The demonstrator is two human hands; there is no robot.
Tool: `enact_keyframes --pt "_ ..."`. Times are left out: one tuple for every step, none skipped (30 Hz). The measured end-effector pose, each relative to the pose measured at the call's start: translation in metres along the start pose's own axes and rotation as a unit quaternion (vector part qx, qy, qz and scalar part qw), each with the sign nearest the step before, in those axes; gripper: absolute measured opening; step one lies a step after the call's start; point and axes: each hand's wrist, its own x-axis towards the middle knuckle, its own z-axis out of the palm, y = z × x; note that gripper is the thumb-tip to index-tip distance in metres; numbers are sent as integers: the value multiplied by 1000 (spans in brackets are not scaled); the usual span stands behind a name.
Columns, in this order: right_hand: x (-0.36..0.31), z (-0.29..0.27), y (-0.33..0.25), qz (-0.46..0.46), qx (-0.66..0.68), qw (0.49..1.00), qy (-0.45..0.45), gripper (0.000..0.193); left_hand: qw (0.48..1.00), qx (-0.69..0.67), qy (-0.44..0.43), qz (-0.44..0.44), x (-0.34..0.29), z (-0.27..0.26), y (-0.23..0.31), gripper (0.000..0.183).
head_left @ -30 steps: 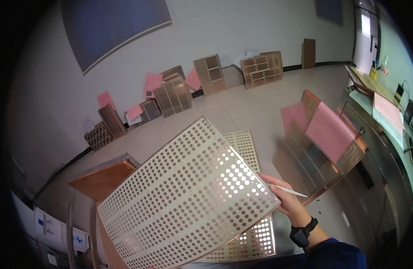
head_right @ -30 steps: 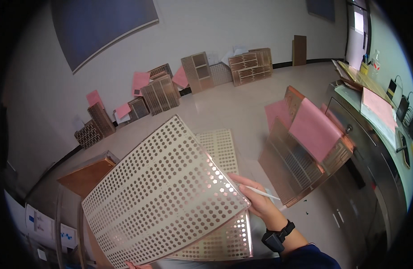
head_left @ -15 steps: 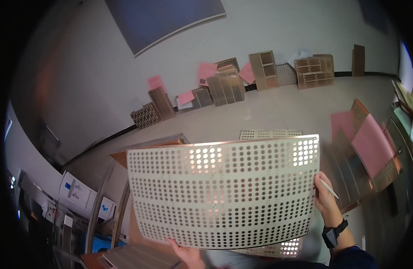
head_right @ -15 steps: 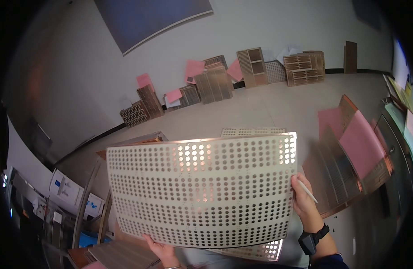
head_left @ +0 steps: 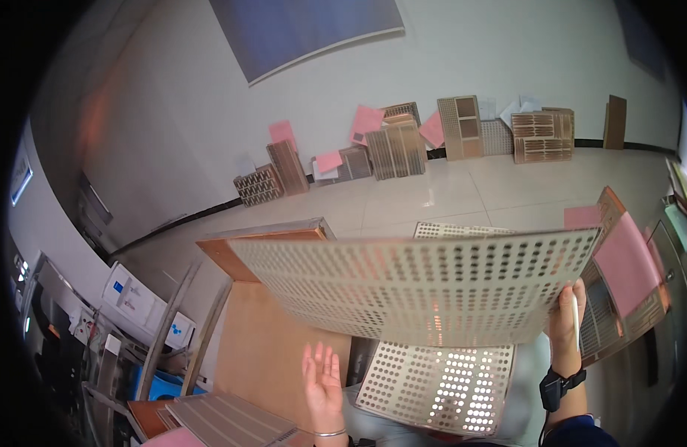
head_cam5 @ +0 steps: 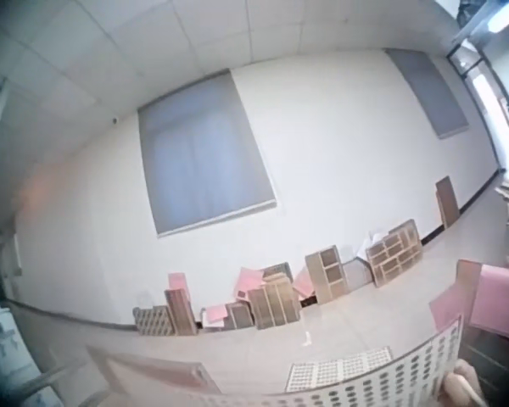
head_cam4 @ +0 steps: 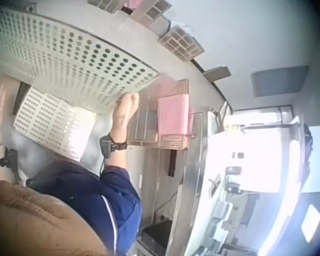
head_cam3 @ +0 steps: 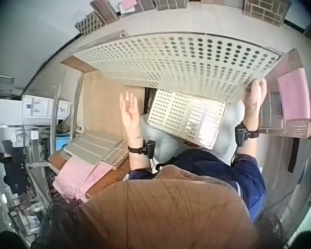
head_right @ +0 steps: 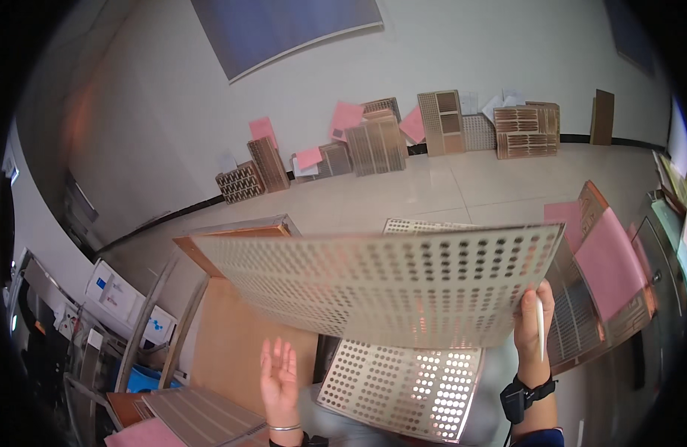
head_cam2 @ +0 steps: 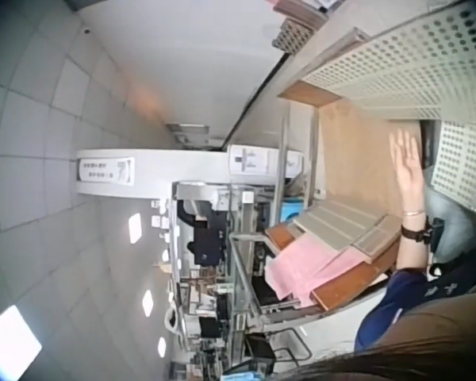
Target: Inspecting perforated metal sheets and marking them with a pencil.
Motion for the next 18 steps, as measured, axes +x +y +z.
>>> enact_keyframes --pt "-3 -6 2 -16 -54 998 -2 31 1000 15 -19 -7 -2 2 3 52" --pt "-5 -10 0 -15 -58 998 -1 31 1000 14 -19 -11 -4 4 6 52" --pt "-6 -8 -6 -25 -55 998 -4 33 999 33 -33 -10 -5 4 9 52" --pt "-7 -7 -9 -35 -51 998 -6 34 998 51 -46 -9 -7 4 13 52" --pt "-8 -9 -9 -28 -57 998 18 34 997 53 -45 -13 -10 3 17 52" --pt "-9 -17 -8 -27 -59 998 19 34 998 42 -50 -11 -12 1 21 55" --pt "-12 -34 -5 -18 -112 994 -5 32 998 31 -56 -10 -15 0 25 57" --pt "-15 -44 -4 -9 -164 986 -28 30 998 31 -57 -14 -19 0 30 57" --pt "-17 -51 -22 -10 -189 982 -14 30 996 -4 -82 -32 -18 4 28 60" --pt "-17 -52 -25 -22 -184 982 -38 28 995 -28 -95 -27 -25 1 33 62" --pt "-18 -55 -26 -35 -179 981 -62 26 991 -41 -127 -28 -31 -7 37 66" --pt "-19 -57 -24 -32 -181 981 -62 26 991 -40 -125 -31 -44 0 43 66" --pt "-21 -63 -21 -71 -185 977 -73 25 985 -81 -148 -37 -55 15 48 63" --pt "-24 -67 -21 -111 -181 973 -88 23 978 -118 -169 -34 -67 23 55 60" --pt "-26 -51 -36 -84 -150 978 -115 32 979 -116 -166 -37 -79 18 59 60" --pt "-28 -57 -36 -82 -160 978 -107 32 992 -101 -71 -26 -87 12 58 63" --pt "-32 -65 -30 -60 -164 978 -112 31 996 -84 24 -16 -91 6 57 68" --pt "-36 -69 -25 -39 -159 979 -121 30 996 -83 23 -18 -94 11 57 68"
